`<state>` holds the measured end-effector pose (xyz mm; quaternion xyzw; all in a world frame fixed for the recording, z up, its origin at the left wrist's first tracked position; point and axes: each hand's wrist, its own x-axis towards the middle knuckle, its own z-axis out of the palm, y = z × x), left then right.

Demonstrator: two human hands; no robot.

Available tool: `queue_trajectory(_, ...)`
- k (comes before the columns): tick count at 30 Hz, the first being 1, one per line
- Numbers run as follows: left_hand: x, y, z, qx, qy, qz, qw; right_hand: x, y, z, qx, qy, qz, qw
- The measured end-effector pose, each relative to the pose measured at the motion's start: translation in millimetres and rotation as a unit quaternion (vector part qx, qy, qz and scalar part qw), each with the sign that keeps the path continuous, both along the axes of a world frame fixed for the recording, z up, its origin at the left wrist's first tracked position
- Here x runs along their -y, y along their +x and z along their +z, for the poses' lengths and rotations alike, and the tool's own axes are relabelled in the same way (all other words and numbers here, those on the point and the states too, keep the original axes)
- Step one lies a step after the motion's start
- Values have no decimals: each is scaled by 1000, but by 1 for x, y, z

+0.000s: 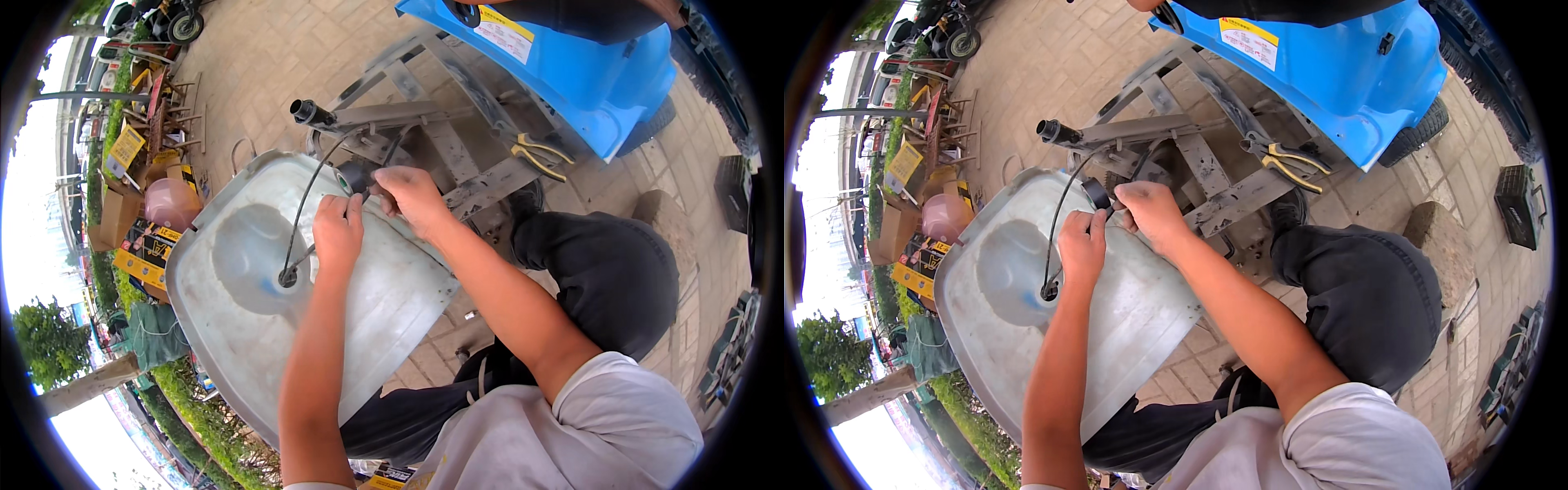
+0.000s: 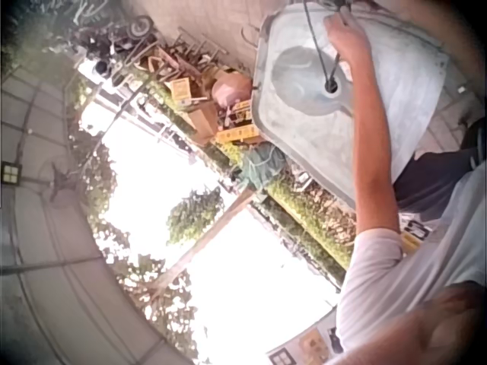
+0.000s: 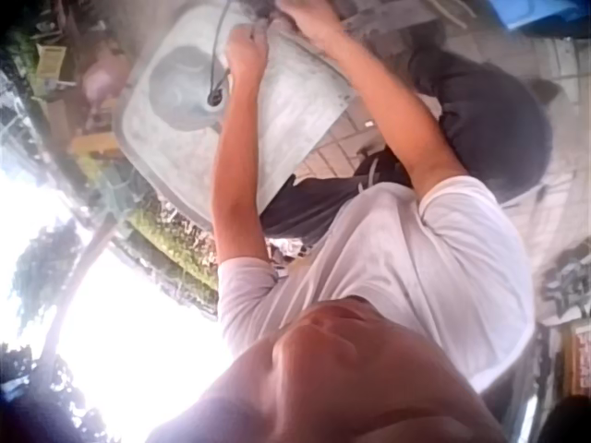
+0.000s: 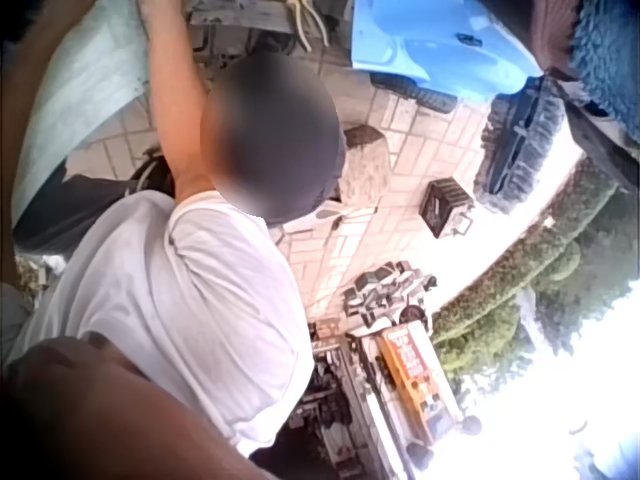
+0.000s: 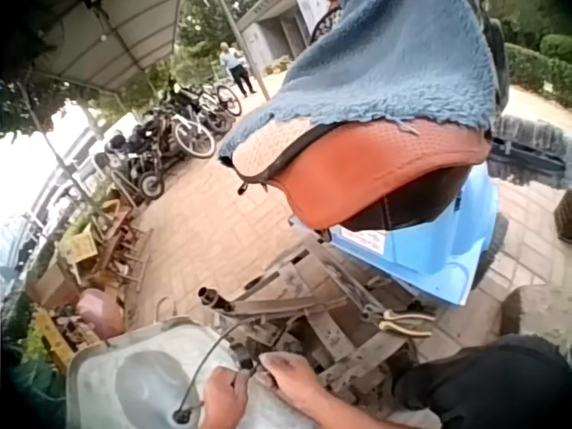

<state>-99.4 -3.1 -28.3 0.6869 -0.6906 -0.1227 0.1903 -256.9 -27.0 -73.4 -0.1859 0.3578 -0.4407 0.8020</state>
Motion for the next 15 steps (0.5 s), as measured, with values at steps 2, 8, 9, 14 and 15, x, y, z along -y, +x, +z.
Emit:
queue_trajectory(2,6,-1,-4,9,-23,16,1000,-4,7,-8,-79,35,30,996)
queue_trajectory(8,26,3,3,-23,154,125,980,-5,30,-25,-44,-14,74,996)
queue_trajectory(9,28,3,6,-34,161,119,979,-2,32,-33,-48,-26,78,995)
queue_trajectory(14,18,8,13,-82,144,87,982,-2,30,-33,-174,-49,108,977)
queue_trajectory(15,16,9,14,-56,130,48,989,-3,29,-33,-180,-37,110,977)
